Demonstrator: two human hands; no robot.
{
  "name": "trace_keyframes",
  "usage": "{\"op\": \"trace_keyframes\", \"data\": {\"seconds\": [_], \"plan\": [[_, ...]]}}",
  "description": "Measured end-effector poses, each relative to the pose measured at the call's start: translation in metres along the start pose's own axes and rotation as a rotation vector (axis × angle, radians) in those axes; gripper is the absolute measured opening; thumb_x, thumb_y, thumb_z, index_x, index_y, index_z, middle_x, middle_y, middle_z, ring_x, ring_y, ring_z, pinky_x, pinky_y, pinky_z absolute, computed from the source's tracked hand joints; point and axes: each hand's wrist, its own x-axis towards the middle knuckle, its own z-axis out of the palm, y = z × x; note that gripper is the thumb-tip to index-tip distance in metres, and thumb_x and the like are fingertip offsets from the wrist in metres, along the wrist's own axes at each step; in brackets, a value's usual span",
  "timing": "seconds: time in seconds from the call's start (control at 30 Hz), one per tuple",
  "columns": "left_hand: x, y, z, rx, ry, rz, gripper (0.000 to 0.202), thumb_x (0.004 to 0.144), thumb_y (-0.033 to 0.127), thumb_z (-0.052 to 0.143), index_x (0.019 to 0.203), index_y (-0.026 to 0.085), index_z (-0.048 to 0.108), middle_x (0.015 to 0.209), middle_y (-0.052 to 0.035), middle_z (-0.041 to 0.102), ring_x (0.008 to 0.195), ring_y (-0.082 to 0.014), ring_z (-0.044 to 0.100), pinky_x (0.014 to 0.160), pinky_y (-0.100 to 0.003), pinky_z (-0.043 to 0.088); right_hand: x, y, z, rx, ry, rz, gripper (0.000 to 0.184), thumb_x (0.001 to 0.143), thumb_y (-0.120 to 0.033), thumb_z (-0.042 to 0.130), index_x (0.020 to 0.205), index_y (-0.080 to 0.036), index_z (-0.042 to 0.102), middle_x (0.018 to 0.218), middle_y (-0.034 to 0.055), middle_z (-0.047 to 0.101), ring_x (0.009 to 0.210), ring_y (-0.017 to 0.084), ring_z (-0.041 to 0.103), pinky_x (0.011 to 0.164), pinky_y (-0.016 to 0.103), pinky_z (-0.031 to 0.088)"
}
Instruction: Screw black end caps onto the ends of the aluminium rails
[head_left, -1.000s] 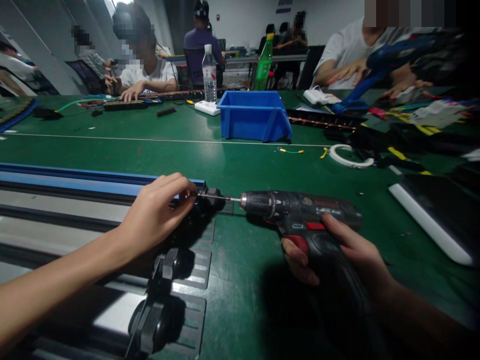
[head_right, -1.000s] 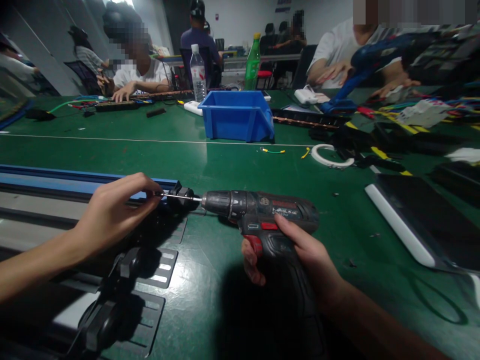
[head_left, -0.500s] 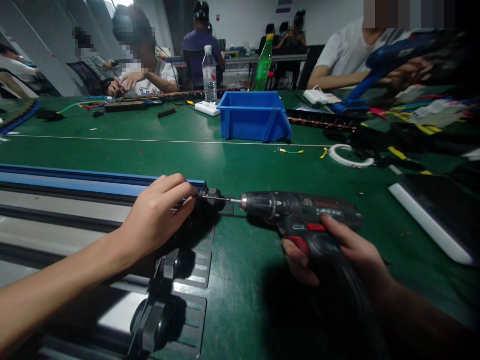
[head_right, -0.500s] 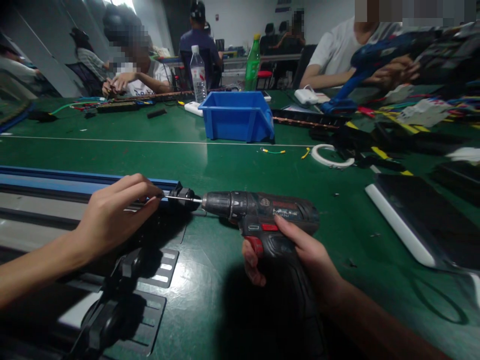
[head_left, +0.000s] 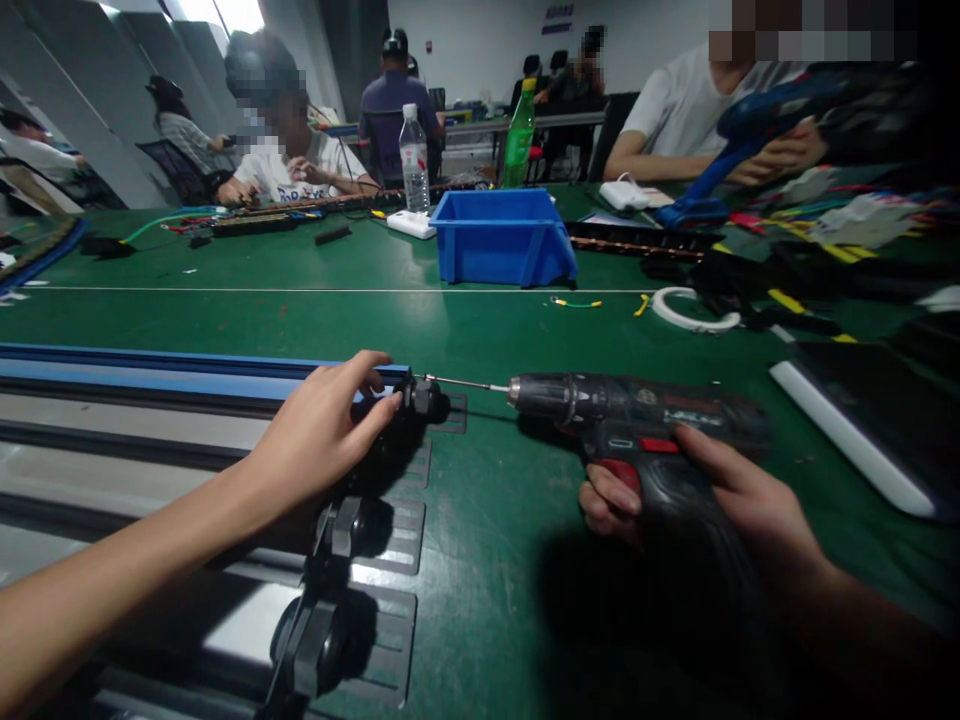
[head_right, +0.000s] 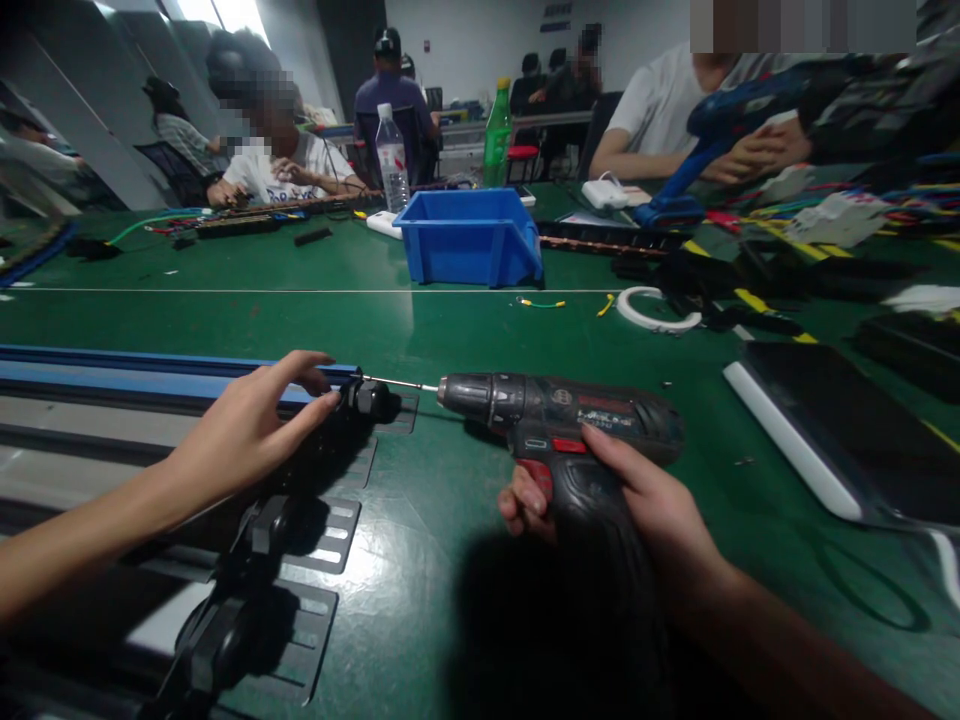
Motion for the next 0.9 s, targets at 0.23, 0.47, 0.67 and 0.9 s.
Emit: {"op": "trace_keyframes", "data": {"seconds": [0.23,0.47,0.67,0.9], "plan": [[0.0035,0.0010,-0.0027,-0.083,-0.180,-0.120,0.036,0.101,0.053,0.048,0.110,0.022,0.063,0.094,-0.0010,0.075,0.058,-0.0138,0.059,0.057,-0.027,0.033,0.0010,0.0007,0.0023,-0.148,-0.004,-0.074,0.043,0.092,-0.048,0.048,0.077,-0.014,0.071,0.076,0.0125,0.062,0.077,0.028,0.062,0.074,0.038,0.050],[0.0063,-0.0034,-0.0008,0.077,-0.252,-0.157,0.050,0.101,0.060,0.040,0.089,0.021,0.068,0.071,-0.0031,0.067,0.062,-0.0182,0.057,0.058,-0.029,0.027,0.0015,0.0004,0.0081,-0.164,-0.066,-0.104,0.036,0.090,-0.045,0.050,0.078,-0.016,0.068,0.075,0.0090,0.058,0.079,0.029,0.063,0.079,0.041,0.049],[0.0049,-0.0039,-0.0014,0.050,-0.257,-0.160,0.052,0.101,0.061,0.040,0.097,0.022,0.074,0.076,-0.0040,0.071,0.064,-0.0182,0.058,0.059,-0.029,0.028,-0.0003,-0.0032,0.0059,-0.210,-0.058,-0.064,0.030,0.087,-0.040,0.051,0.080,-0.016,0.068,0.077,0.0103,0.062,0.079,0.027,0.063,0.082,0.042,0.050],[0.0056,-0.0023,-0.0022,0.020,-0.251,-0.152,0.050,0.101,0.059,0.043,0.097,0.021,0.075,0.082,-0.0048,0.074,0.070,-0.0192,0.062,0.062,-0.029,0.032,0.0025,-0.0035,0.0065,-0.234,-0.051,-0.025,0.028,0.082,-0.041,0.054,0.082,-0.016,0.068,0.077,0.0105,0.064,0.082,0.029,0.064,0.081,0.041,0.050]]}}
